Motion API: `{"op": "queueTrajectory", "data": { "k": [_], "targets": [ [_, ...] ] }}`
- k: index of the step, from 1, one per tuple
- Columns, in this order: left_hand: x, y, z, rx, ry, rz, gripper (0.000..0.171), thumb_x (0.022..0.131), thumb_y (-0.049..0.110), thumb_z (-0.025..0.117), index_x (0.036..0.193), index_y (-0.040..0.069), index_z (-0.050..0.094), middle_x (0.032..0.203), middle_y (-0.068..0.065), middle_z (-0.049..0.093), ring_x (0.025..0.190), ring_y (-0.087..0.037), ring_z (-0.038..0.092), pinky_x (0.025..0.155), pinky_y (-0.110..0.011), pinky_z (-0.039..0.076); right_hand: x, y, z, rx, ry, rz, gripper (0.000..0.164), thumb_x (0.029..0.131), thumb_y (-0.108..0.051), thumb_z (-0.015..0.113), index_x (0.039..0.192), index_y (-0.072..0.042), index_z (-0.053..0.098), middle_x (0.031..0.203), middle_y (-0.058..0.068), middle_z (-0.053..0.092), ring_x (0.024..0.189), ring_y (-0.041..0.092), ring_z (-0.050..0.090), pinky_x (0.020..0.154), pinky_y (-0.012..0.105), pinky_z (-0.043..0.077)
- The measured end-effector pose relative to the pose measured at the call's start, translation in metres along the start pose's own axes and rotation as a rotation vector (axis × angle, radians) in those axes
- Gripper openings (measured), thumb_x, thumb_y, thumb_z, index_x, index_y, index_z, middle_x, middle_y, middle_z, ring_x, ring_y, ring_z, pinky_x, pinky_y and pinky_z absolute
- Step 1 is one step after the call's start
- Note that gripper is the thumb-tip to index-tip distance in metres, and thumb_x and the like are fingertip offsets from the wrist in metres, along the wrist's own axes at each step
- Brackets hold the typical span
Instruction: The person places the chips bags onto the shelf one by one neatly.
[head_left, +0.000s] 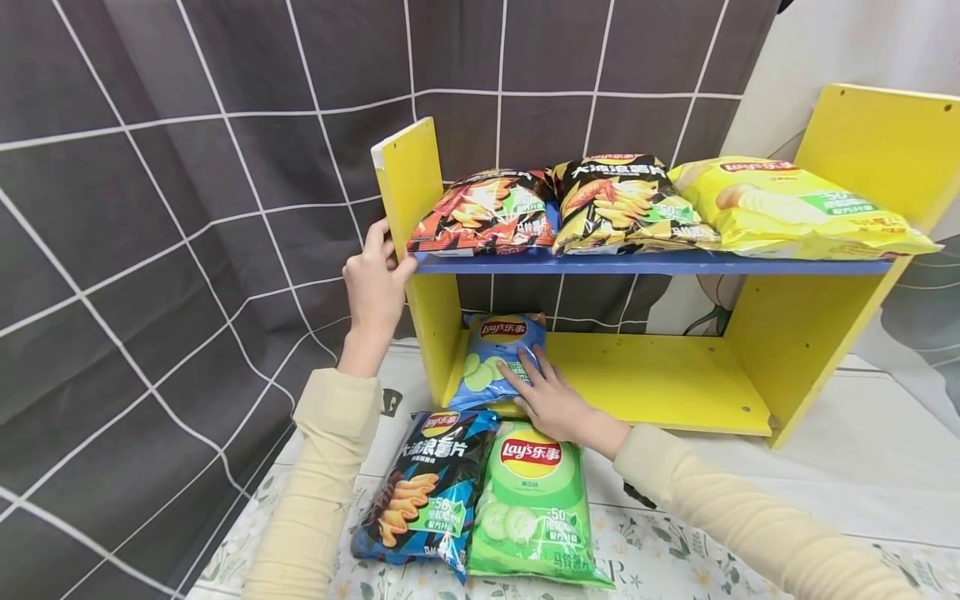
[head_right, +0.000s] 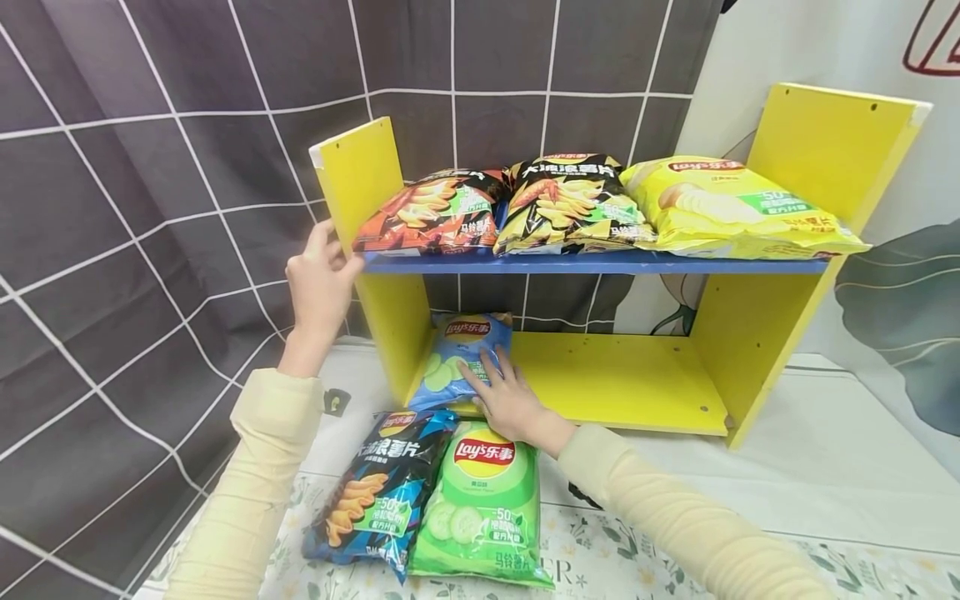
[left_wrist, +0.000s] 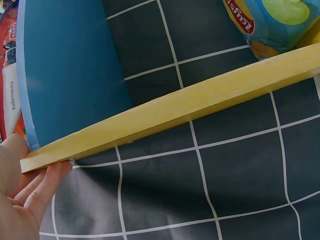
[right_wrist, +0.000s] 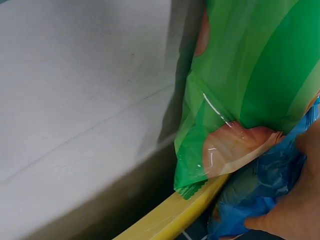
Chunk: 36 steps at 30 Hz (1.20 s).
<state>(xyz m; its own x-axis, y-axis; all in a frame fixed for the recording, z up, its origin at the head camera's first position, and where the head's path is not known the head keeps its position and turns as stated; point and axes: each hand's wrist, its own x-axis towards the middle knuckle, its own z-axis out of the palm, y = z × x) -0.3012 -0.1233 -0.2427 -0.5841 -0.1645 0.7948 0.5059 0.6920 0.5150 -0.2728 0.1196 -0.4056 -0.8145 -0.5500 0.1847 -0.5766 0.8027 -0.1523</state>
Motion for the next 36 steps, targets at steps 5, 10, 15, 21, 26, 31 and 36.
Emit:
{"op": "queueTrajectory", "data": {
  "k": [5, 10, 15, 21, 26, 31, 36],
  "targets": [
    [0.001, -0.001, 0.001, 0.000, -0.004, -0.005, 0.043, 0.082, 0.006, 0.064, 0.124, 0.003, 0.059, 0.104, -0.015, 0.072, 0.082, -0.024, 0.072, 0.073, -0.039, 0.055, -0.001, 0.003, 0.000, 0.007, -0.013, -0.004, 0.063, 0.100, -0.037, 0.042, 0.155, -0.018, 0.017, 0.161, 0.020, 0.005, 0.149, 0.039, 0.003, 0.114, 0.063, 0.016],
    [0.000, -0.002, 0.001, 0.000, -0.008, -0.016, 0.044, 0.081, 0.006, 0.065, 0.125, 0.004, 0.059, 0.104, -0.016, 0.072, 0.081, -0.025, 0.072, 0.074, -0.039, 0.055, -0.007, 0.004, -0.001, 0.005, -0.006, -0.032, 0.066, 0.099, -0.042, 0.043, 0.155, -0.018, 0.015, 0.162, 0.016, 0.006, 0.149, 0.037, 0.004, 0.114, 0.063, 0.012],
    [0.000, -0.001, 0.002, 0.002, -0.010, -0.013, 0.043, 0.082, 0.006, 0.064, 0.125, 0.005, 0.059, 0.103, -0.015, 0.073, 0.081, -0.025, 0.072, 0.073, -0.039, 0.055, -0.019, 0.002, -0.003, -0.007, 0.026, -0.059, 0.066, 0.099, -0.043, 0.042, 0.154, -0.016, 0.018, 0.162, 0.013, 0.011, 0.149, 0.035, 0.005, 0.115, 0.063, 0.010],
    [0.000, 0.001, 0.001, 0.002, -0.004, -0.008, 0.043, 0.081, 0.006, 0.064, 0.124, 0.004, 0.059, 0.099, -0.016, 0.074, 0.079, -0.025, 0.072, 0.072, -0.039, 0.054, -0.037, -0.005, -0.009, -0.021, 0.093, -0.081, 0.063, 0.098, -0.039, 0.047, 0.152, -0.015, 0.027, 0.160, 0.013, 0.021, 0.149, 0.036, 0.010, 0.114, 0.063, 0.014],
    [0.000, 0.001, 0.000, 0.004, -0.002, -0.016, 0.042, 0.082, 0.005, 0.064, 0.124, 0.004, 0.060, 0.098, -0.016, 0.074, 0.079, -0.026, 0.072, 0.072, -0.039, 0.054, -0.056, -0.011, -0.010, -0.055, 0.123, -0.115, 0.063, 0.097, -0.040, 0.049, 0.151, -0.015, 0.030, 0.157, 0.010, 0.029, 0.147, 0.035, 0.021, 0.112, 0.064, 0.017],
    [0.000, 0.000, 0.000, 0.003, -0.003, -0.019, 0.041, 0.082, 0.006, 0.064, 0.123, 0.004, 0.060, 0.101, -0.016, 0.073, 0.080, -0.025, 0.072, 0.073, -0.039, 0.054, -0.074, -0.019, -0.008, -0.092, 0.116, -0.166, 0.065, 0.096, -0.046, 0.048, 0.152, -0.017, 0.030, 0.157, 0.006, 0.032, 0.145, 0.031, 0.026, 0.112, 0.064, 0.017],
    [0.000, -0.001, 0.000, 0.003, -0.003, -0.018, 0.042, 0.082, 0.007, 0.064, 0.123, 0.004, 0.060, 0.101, -0.014, 0.073, 0.079, -0.024, 0.072, 0.072, -0.037, 0.053, -0.091, -0.030, -0.006, -0.124, 0.128, -0.224, 0.065, 0.095, -0.049, 0.047, 0.150, -0.017, 0.035, 0.155, 0.006, 0.035, 0.144, 0.032, 0.029, 0.115, 0.060, 0.006]
  ]
}}
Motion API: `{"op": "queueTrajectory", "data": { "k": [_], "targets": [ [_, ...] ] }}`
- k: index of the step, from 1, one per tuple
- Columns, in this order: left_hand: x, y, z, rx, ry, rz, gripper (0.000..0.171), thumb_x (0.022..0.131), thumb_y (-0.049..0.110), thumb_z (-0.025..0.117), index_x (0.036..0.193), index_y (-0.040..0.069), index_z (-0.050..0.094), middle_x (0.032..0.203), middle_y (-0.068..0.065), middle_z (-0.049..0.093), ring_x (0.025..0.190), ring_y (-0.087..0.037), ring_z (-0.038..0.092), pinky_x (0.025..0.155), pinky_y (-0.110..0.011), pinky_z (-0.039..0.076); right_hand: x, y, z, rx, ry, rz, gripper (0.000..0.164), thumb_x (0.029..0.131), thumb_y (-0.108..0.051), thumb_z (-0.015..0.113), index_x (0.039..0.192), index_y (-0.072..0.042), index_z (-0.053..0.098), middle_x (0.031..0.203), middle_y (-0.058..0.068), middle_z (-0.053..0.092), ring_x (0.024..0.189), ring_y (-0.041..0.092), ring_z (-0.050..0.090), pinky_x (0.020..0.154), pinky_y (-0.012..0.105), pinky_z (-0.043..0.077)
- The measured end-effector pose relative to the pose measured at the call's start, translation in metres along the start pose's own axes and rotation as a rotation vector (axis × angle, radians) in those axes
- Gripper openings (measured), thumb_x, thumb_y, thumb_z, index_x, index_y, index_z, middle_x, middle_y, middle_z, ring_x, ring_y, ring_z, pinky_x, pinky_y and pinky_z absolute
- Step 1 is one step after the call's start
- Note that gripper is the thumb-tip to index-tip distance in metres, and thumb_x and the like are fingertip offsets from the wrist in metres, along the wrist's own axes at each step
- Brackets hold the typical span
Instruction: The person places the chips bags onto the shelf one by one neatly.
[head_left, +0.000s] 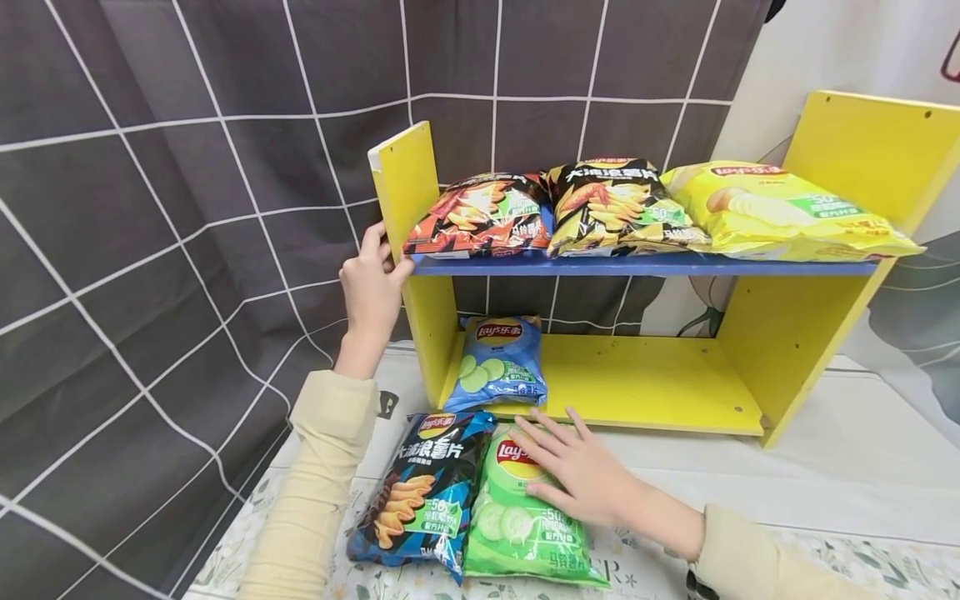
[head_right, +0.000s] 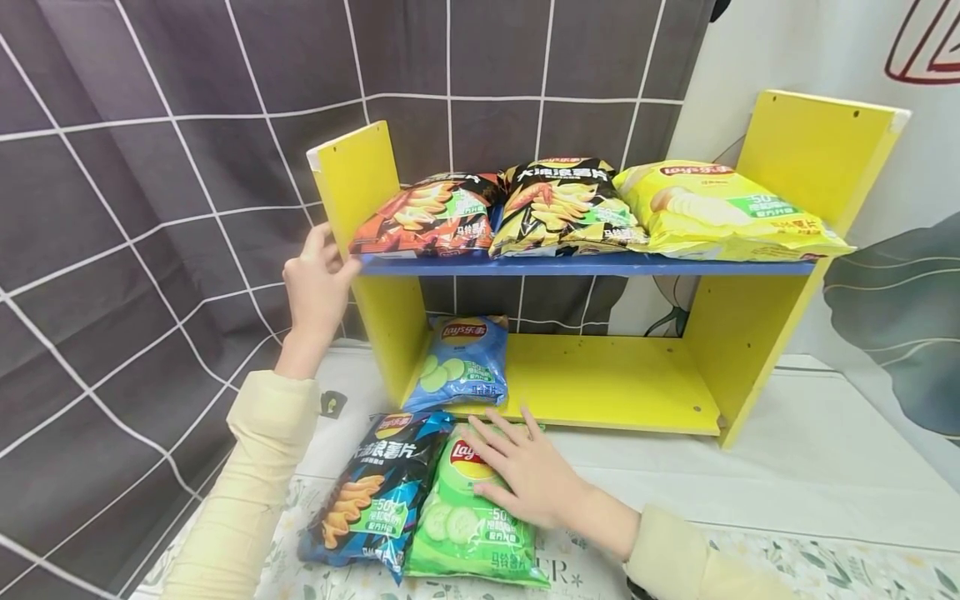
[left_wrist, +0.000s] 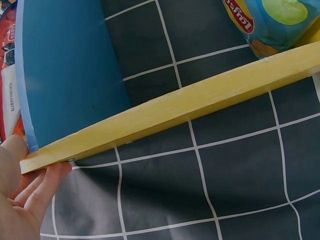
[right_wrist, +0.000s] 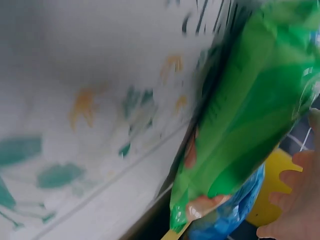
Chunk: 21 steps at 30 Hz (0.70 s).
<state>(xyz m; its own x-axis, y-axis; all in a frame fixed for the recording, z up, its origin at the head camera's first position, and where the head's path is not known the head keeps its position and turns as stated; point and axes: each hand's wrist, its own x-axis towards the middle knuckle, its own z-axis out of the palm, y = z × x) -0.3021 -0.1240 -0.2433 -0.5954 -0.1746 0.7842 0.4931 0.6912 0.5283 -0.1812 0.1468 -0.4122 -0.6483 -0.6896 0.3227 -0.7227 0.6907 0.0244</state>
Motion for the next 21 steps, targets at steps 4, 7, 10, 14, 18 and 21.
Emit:
{"op": "queueTrajectory", "data": {
  "k": [4, 7, 10, 14, 18, 21],
  "targets": [
    [0.000, 0.000, 0.000, 0.001, -0.001, 0.003, 0.041, 0.082, 0.008, 0.064, 0.123, 0.004, 0.060, 0.100, -0.014, 0.074, 0.078, -0.023, 0.071, 0.070, -0.036, 0.052, -0.011, -0.009, 0.000, -0.027, 0.012, -0.038, 0.066, 0.095, -0.053, 0.044, 0.149, -0.017, 0.036, 0.155, 0.005, 0.036, 0.144, 0.032, 0.029, 0.118, 0.045, -0.011],
    [0.000, 0.000, 0.000, 0.000, -0.003, 0.006, 0.042, 0.082, 0.007, 0.064, 0.123, 0.004, 0.059, 0.099, -0.015, 0.074, 0.077, -0.024, 0.071, 0.070, -0.036, 0.052, -0.018, -0.015, -0.002, -0.022, 0.013, -0.062, 0.067, 0.095, -0.055, 0.043, 0.149, -0.016, 0.036, 0.154, 0.005, 0.037, 0.143, 0.031, 0.031, 0.117, 0.036, -0.019],
    [0.000, 0.001, 0.000, -0.002, -0.004, 0.009, 0.042, 0.082, 0.007, 0.064, 0.124, 0.004, 0.059, 0.098, -0.015, 0.074, 0.077, -0.025, 0.071, 0.069, -0.036, 0.052, -0.024, -0.020, -0.003, -0.012, 0.004, -0.076, 0.068, 0.095, -0.056, 0.043, 0.149, -0.017, 0.035, 0.154, 0.003, 0.038, 0.142, 0.030, 0.034, 0.113, 0.029, -0.024],
    [0.000, 0.001, 0.000, 0.000, -0.002, 0.011, 0.042, 0.082, 0.006, 0.064, 0.123, 0.004, 0.059, 0.097, -0.015, 0.074, 0.078, -0.025, 0.071, 0.068, -0.036, 0.052, -0.032, -0.028, -0.003, 0.009, -0.051, -0.074, 0.073, 0.092, -0.062, 0.041, 0.151, -0.020, 0.030, 0.156, 0.001, 0.035, 0.142, 0.029, 0.034, 0.120, 0.034, -0.005],
    [0.000, 0.000, 0.001, 0.000, -0.003, 0.007, 0.042, 0.082, 0.006, 0.064, 0.123, 0.004, 0.059, 0.099, -0.015, 0.074, 0.078, -0.024, 0.071, 0.069, -0.036, 0.052, -0.037, -0.033, -0.003, 0.044, -0.150, -0.081, 0.084, 0.086, -0.071, 0.041, 0.154, -0.026, 0.021, 0.159, 0.000, 0.028, 0.142, 0.033, 0.032, 0.109, 0.052, 0.033],
    [0.000, 0.000, 0.000, -0.001, -0.003, 0.004, 0.042, 0.082, 0.007, 0.064, 0.123, 0.003, 0.059, 0.099, -0.015, 0.074, 0.077, -0.024, 0.071, 0.070, -0.036, 0.052, -0.038, -0.034, -0.004, 0.063, -0.200, -0.089, 0.086, 0.085, -0.072, 0.042, 0.154, -0.029, 0.017, 0.160, 0.000, 0.024, 0.141, 0.037, 0.033, 0.101, 0.058, 0.039]
  ]
}}
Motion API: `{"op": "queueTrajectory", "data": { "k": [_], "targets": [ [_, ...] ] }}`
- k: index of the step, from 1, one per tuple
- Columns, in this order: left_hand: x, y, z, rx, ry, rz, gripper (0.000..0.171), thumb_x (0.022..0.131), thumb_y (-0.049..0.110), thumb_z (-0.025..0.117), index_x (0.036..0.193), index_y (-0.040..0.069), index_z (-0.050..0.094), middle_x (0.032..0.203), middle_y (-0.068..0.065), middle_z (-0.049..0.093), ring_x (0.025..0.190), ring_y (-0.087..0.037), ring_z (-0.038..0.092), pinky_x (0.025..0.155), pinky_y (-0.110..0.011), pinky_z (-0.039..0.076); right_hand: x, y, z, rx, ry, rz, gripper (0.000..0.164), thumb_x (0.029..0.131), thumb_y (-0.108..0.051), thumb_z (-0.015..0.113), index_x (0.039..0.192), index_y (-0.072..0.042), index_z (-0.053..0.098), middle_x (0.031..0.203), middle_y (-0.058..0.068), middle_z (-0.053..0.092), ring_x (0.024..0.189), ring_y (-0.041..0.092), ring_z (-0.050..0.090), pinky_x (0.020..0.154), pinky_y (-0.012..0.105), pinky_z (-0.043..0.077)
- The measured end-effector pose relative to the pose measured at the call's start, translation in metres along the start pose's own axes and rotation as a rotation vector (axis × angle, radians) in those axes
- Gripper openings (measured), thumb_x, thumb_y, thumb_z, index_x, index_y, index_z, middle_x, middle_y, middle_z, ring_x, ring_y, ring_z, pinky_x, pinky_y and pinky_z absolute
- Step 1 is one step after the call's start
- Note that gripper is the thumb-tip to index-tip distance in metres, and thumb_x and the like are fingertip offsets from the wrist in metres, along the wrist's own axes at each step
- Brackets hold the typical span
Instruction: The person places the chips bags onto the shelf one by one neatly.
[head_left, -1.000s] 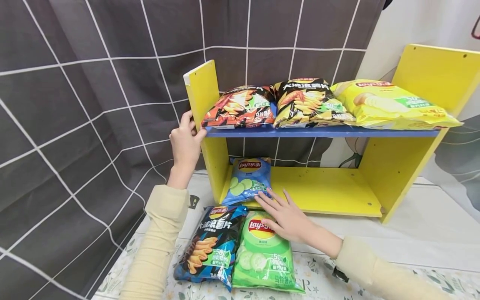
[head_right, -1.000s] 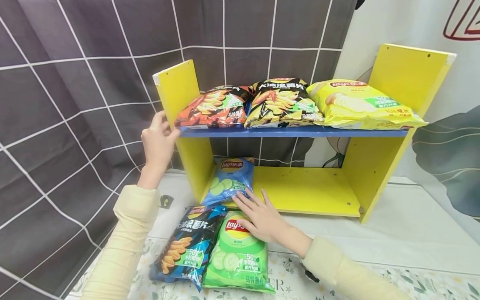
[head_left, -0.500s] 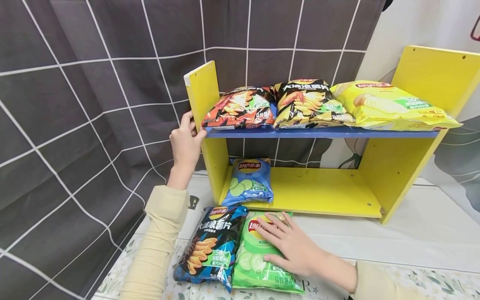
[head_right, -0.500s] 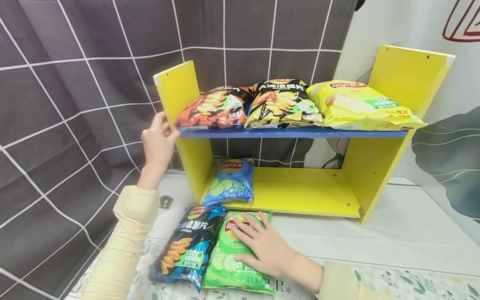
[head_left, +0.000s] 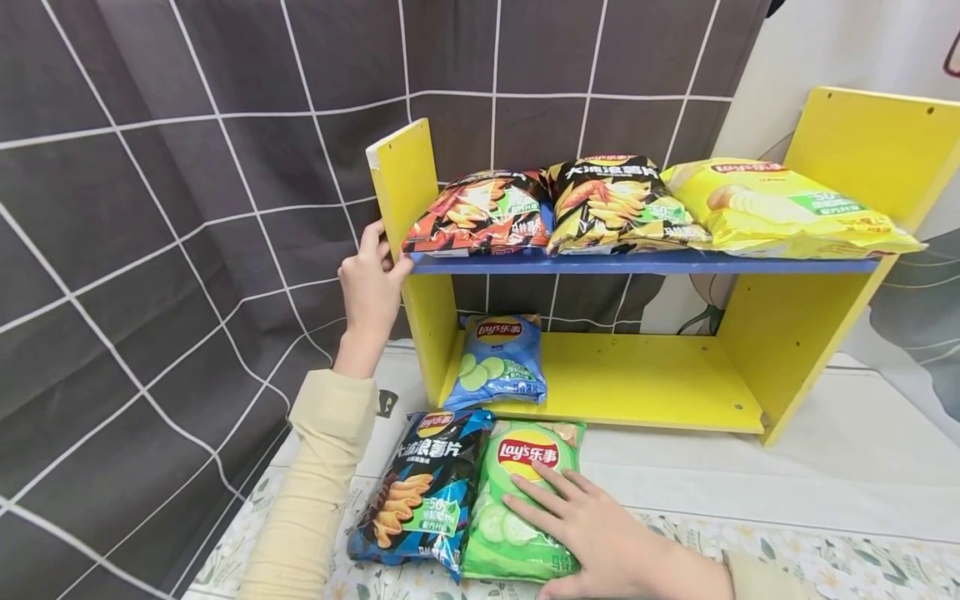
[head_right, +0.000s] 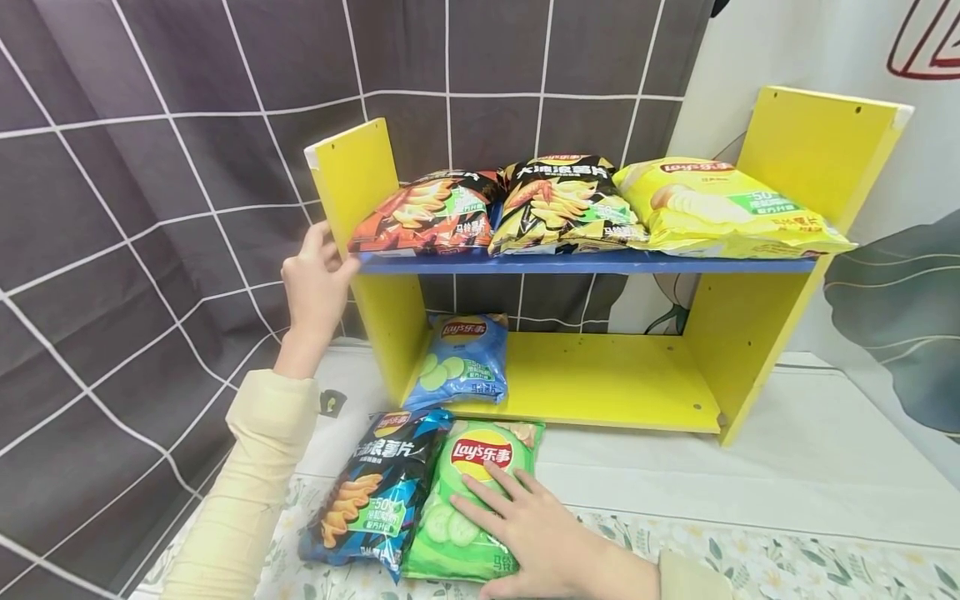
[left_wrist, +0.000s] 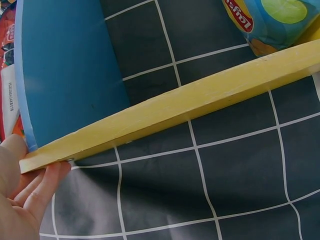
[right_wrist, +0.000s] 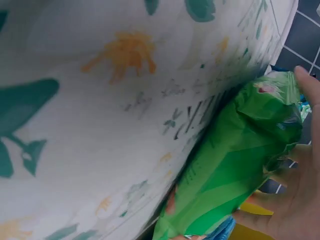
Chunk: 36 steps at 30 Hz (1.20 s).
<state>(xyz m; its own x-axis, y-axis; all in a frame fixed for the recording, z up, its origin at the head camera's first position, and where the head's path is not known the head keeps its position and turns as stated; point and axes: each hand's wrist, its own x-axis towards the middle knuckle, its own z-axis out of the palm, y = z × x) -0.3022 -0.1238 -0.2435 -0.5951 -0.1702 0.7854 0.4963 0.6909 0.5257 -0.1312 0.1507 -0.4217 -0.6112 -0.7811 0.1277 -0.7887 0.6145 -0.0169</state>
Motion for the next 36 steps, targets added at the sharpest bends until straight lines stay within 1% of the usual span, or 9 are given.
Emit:
{"op": "queueTrajectory", "data": {
  "k": [7, 15, 19, 20, 22, 24, 26, 30, 36],
  "targets": [
    [0.000, 0.000, -0.001, 0.004, -0.009, 0.002, 0.042, 0.082, 0.007, 0.064, 0.124, 0.004, 0.059, 0.100, -0.015, 0.074, 0.079, -0.025, 0.072, 0.071, -0.038, 0.053, -0.004, 0.002, -0.004, -0.064, 0.023, -0.046, 0.073, 0.091, -0.059, 0.046, 0.153, -0.028, 0.023, 0.156, 0.002, 0.033, 0.135, 0.037, 0.042, 0.096, 0.054, 0.045],
    [0.000, 0.001, -0.001, -0.004, -0.008, 0.008, 0.043, 0.082, 0.006, 0.064, 0.124, 0.004, 0.059, 0.100, -0.015, 0.074, 0.081, -0.025, 0.072, 0.071, -0.039, 0.054, -0.013, 0.006, -0.005, -0.207, 0.089, -0.101, 0.072, 0.087, -0.054, 0.055, 0.149, -0.023, 0.035, 0.150, 0.004, 0.043, 0.131, 0.034, 0.047, 0.098, 0.051, 0.043],
    [0.000, 0.001, -0.001, 0.001, -0.007, 0.003, 0.042, 0.082, 0.007, 0.064, 0.124, 0.004, 0.059, 0.098, -0.015, 0.074, 0.079, -0.025, 0.072, 0.071, -0.038, 0.053, -0.014, 0.003, 0.002, -0.275, 0.152, -0.111, 0.077, 0.085, -0.067, 0.050, 0.145, -0.019, 0.040, 0.147, 0.008, 0.046, 0.129, 0.038, 0.048, 0.120, 0.045, 0.006],
    [0.000, 0.001, -0.001, 0.000, -0.006, 0.002, 0.042, 0.082, 0.007, 0.064, 0.124, 0.004, 0.059, 0.097, -0.015, 0.074, 0.079, -0.025, 0.072, 0.071, -0.038, 0.053, -0.013, 0.001, 0.004, -0.285, 0.164, -0.106, 0.080, 0.083, -0.069, 0.051, 0.144, -0.018, 0.042, 0.146, 0.010, 0.047, 0.129, 0.039, 0.048, 0.120, 0.045, 0.006],
    [0.000, 0.001, -0.001, -0.002, -0.005, 0.001, 0.042, 0.082, 0.007, 0.064, 0.124, 0.004, 0.059, 0.097, -0.015, 0.074, 0.079, -0.025, 0.072, 0.071, -0.038, 0.053, -0.012, -0.002, 0.007, -0.291, 0.180, -0.092, 0.086, 0.078, -0.071, 0.056, 0.142, -0.016, 0.043, 0.145, 0.012, 0.048, 0.127, 0.041, 0.048, 0.120, 0.045, 0.009],
    [0.000, 0.001, -0.001, -0.005, -0.004, 0.001, 0.042, 0.082, 0.007, 0.064, 0.123, 0.003, 0.059, 0.098, -0.015, 0.074, 0.079, -0.025, 0.072, 0.072, -0.038, 0.053, -0.011, -0.005, 0.008, -0.271, 0.163, -0.068, 0.087, 0.075, -0.065, 0.064, 0.143, -0.014, 0.043, 0.145, 0.014, 0.047, 0.126, 0.041, 0.049, 0.108, 0.051, 0.035],
    [0.000, 0.001, -0.001, -0.005, -0.004, 0.001, 0.042, 0.082, 0.007, 0.064, 0.123, 0.003, 0.059, 0.098, -0.015, 0.074, 0.079, -0.025, 0.072, 0.072, -0.038, 0.054, -0.010, -0.007, 0.007, -0.225, 0.137, -0.045, 0.088, 0.073, -0.055, 0.072, 0.144, -0.014, 0.040, 0.145, 0.015, 0.047, 0.126, 0.042, 0.049, 0.087, 0.052, 0.050],
    [0.000, 0.001, -0.001, 0.001, -0.001, -0.001, 0.041, 0.082, 0.008, 0.064, 0.123, 0.003, 0.060, 0.098, -0.016, 0.074, 0.080, -0.025, 0.072, 0.072, -0.038, 0.054, -0.010, -0.009, 0.002, -0.171, 0.116, -0.036, 0.084, 0.076, -0.035, 0.076, 0.147, -0.012, 0.036, 0.145, 0.016, 0.048, 0.122, 0.044, 0.052, 0.083, 0.053, 0.053],
    [0.000, 0.001, -0.001, 0.003, -0.005, -0.003, 0.040, 0.083, 0.008, 0.064, 0.123, 0.003, 0.059, 0.100, -0.016, 0.074, 0.081, -0.026, 0.072, 0.073, -0.038, 0.054, -0.011, -0.007, -0.008, -0.182, 0.174, -0.050, 0.082, 0.074, -0.016, 0.075, 0.146, -0.011, 0.037, 0.140, 0.016, 0.052, 0.118, 0.043, 0.057, 0.079, 0.048, 0.055]
  ]
}}
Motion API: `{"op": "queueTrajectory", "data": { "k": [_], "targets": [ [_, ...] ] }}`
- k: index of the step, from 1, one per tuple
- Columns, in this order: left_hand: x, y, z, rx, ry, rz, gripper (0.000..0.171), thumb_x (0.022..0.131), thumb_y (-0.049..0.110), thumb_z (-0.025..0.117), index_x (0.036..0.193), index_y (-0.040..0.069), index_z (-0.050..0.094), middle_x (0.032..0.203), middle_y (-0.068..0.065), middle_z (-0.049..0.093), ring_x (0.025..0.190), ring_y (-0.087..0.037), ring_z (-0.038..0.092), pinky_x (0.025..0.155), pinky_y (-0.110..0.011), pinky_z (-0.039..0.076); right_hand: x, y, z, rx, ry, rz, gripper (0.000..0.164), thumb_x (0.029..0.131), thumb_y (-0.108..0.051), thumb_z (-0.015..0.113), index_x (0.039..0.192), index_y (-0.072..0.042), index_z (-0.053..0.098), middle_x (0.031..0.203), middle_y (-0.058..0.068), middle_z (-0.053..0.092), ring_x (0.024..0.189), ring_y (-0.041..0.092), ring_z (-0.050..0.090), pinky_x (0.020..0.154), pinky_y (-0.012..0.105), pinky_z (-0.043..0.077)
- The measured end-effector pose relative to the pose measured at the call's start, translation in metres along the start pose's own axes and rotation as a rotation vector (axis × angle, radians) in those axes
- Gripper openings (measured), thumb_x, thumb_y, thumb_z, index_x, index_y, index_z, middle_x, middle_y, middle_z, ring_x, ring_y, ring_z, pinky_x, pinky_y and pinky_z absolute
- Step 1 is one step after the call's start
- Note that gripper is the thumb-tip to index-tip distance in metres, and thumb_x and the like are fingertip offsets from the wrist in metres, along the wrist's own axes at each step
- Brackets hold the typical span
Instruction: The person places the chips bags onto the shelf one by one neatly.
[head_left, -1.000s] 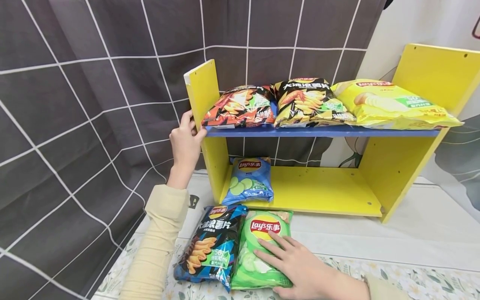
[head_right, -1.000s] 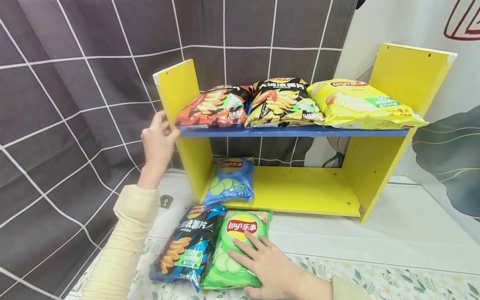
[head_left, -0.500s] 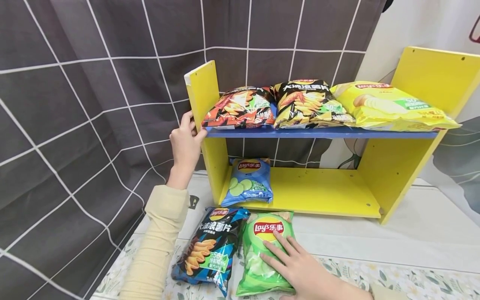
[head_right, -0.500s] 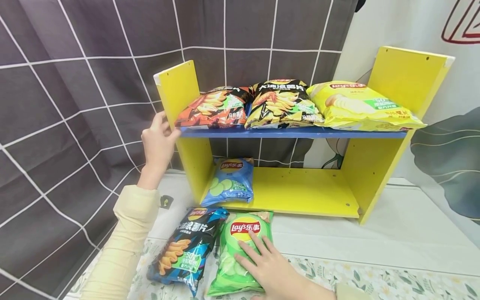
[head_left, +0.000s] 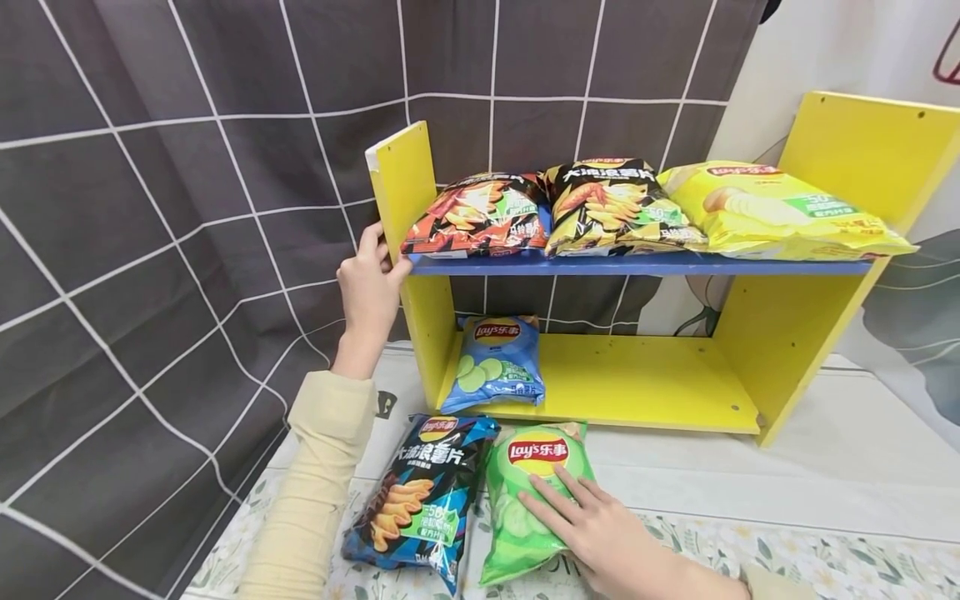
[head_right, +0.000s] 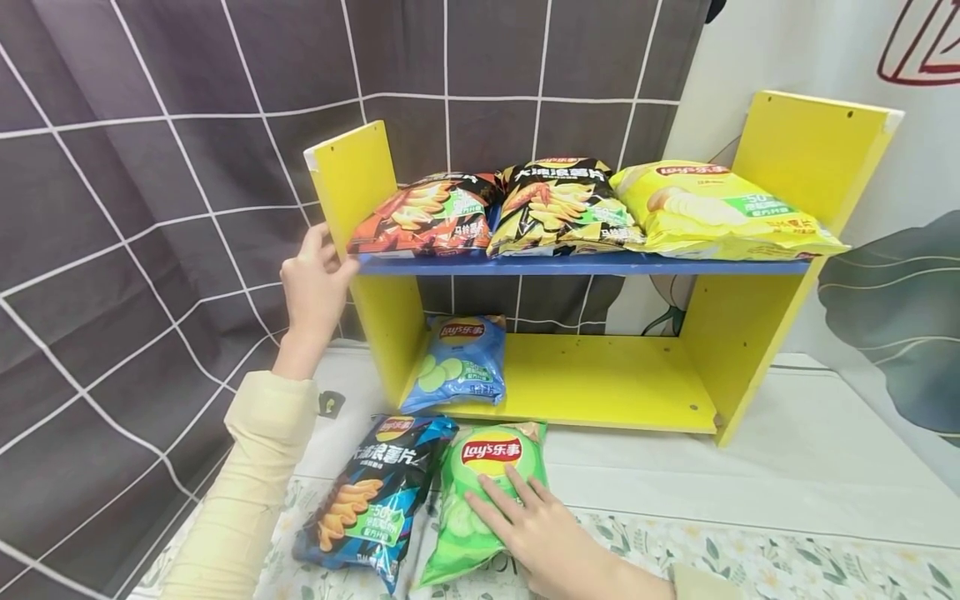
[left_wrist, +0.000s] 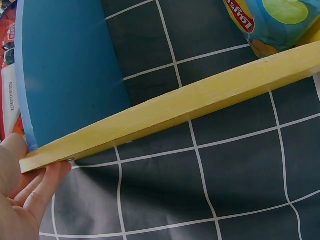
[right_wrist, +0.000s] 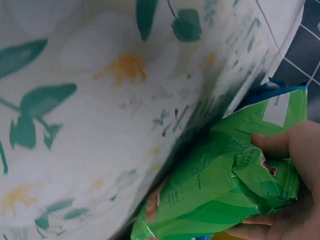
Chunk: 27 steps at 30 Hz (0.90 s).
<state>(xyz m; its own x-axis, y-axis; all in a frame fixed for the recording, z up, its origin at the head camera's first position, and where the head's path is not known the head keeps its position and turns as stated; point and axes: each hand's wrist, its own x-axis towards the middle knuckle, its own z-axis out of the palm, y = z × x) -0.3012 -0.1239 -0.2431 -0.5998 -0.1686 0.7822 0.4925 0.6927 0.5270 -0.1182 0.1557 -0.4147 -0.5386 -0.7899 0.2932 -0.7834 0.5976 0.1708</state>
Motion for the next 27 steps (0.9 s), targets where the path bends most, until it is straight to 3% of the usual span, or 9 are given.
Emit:
{"op": "queueTrajectory", "data": {
  "k": [7, 10, 15, 18, 19, 22, 27],
  "targets": [
    [-0.001, 0.001, 0.000, -0.005, -0.004, -0.003, 0.040, 0.084, 0.008, 0.064, 0.123, 0.003, 0.059, 0.101, -0.016, 0.073, 0.082, -0.026, 0.072, 0.074, -0.038, 0.055, -0.001, 0.007, -0.013, 0.001, 0.162, 0.000, 0.081, 0.064, 0.000, 0.074, 0.140, -0.007, 0.047, 0.131, 0.015, 0.061, 0.109, 0.038, 0.064, 0.076, 0.041, 0.057],
    [-0.001, 0.001, 0.000, -0.004, 0.000, -0.004, 0.040, 0.083, 0.008, 0.064, 0.123, 0.003, 0.059, 0.101, -0.016, 0.073, 0.082, -0.025, 0.072, 0.074, -0.038, 0.055, -0.003, 0.012, -0.017, -0.003, 0.237, -0.007, 0.072, 0.066, -0.002, 0.073, 0.135, -0.007, 0.053, 0.127, 0.014, 0.064, 0.107, 0.036, 0.065, 0.073, 0.037, 0.057],
    [0.000, 0.002, 0.000, -0.003, 0.004, 0.001, 0.040, 0.083, 0.008, 0.064, 0.122, 0.002, 0.060, 0.101, -0.016, 0.073, 0.082, -0.026, 0.072, 0.075, -0.039, 0.055, -0.010, 0.016, -0.026, -0.006, 0.261, -0.003, 0.063, 0.072, -0.005, 0.069, 0.133, -0.007, 0.056, 0.124, 0.013, 0.066, 0.105, 0.034, 0.067, 0.071, 0.036, 0.057],
    [0.000, 0.002, 0.000, 0.001, 0.010, 0.005, 0.040, 0.083, 0.008, 0.064, 0.122, 0.002, 0.060, 0.102, -0.017, 0.073, 0.082, -0.026, 0.073, 0.075, -0.040, 0.055, -0.013, 0.015, -0.032, -0.015, 0.267, 0.000, 0.038, 0.093, -0.010, 0.049, 0.130, -0.009, 0.058, 0.122, 0.011, 0.067, 0.102, 0.032, 0.068, 0.071, 0.035, 0.057],
    [0.000, 0.002, 0.000, 0.001, 0.013, 0.005, 0.040, 0.083, 0.008, 0.064, 0.122, 0.002, 0.060, 0.103, -0.017, 0.073, 0.083, -0.026, 0.073, 0.076, -0.040, 0.055, -0.014, 0.015, -0.034, -0.023, 0.274, -0.002, 0.037, 0.098, -0.014, 0.039, 0.128, -0.009, 0.060, 0.121, 0.010, 0.068, 0.100, 0.030, 0.069, 0.071, 0.035, 0.057],
    [0.000, 0.002, 0.000, -0.002, 0.018, 0.006, 0.040, 0.083, 0.008, 0.064, 0.122, 0.002, 0.060, 0.104, -0.017, 0.072, 0.084, -0.027, 0.073, 0.076, -0.040, 0.056, -0.018, 0.015, -0.041, -0.029, 0.287, 0.004, 0.057, 0.100, -0.024, 0.013, 0.125, -0.011, 0.063, 0.119, 0.007, 0.069, 0.097, 0.027, 0.070, 0.068, 0.033, 0.057],
    [-0.001, 0.002, 0.000, -0.008, 0.011, 0.000, 0.040, 0.083, 0.008, 0.064, 0.123, 0.001, 0.060, 0.104, -0.016, 0.072, 0.085, -0.027, 0.073, 0.077, -0.040, 0.055, -0.025, 0.018, -0.057, -0.006, 0.278, 0.032, 0.057, 0.101, -0.030, 0.013, 0.129, -0.014, 0.060, 0.121, 0.007, 0.068, 0.099, 0.029, 0.070, 0.064, 0.034, 0.057]
  ]
}}
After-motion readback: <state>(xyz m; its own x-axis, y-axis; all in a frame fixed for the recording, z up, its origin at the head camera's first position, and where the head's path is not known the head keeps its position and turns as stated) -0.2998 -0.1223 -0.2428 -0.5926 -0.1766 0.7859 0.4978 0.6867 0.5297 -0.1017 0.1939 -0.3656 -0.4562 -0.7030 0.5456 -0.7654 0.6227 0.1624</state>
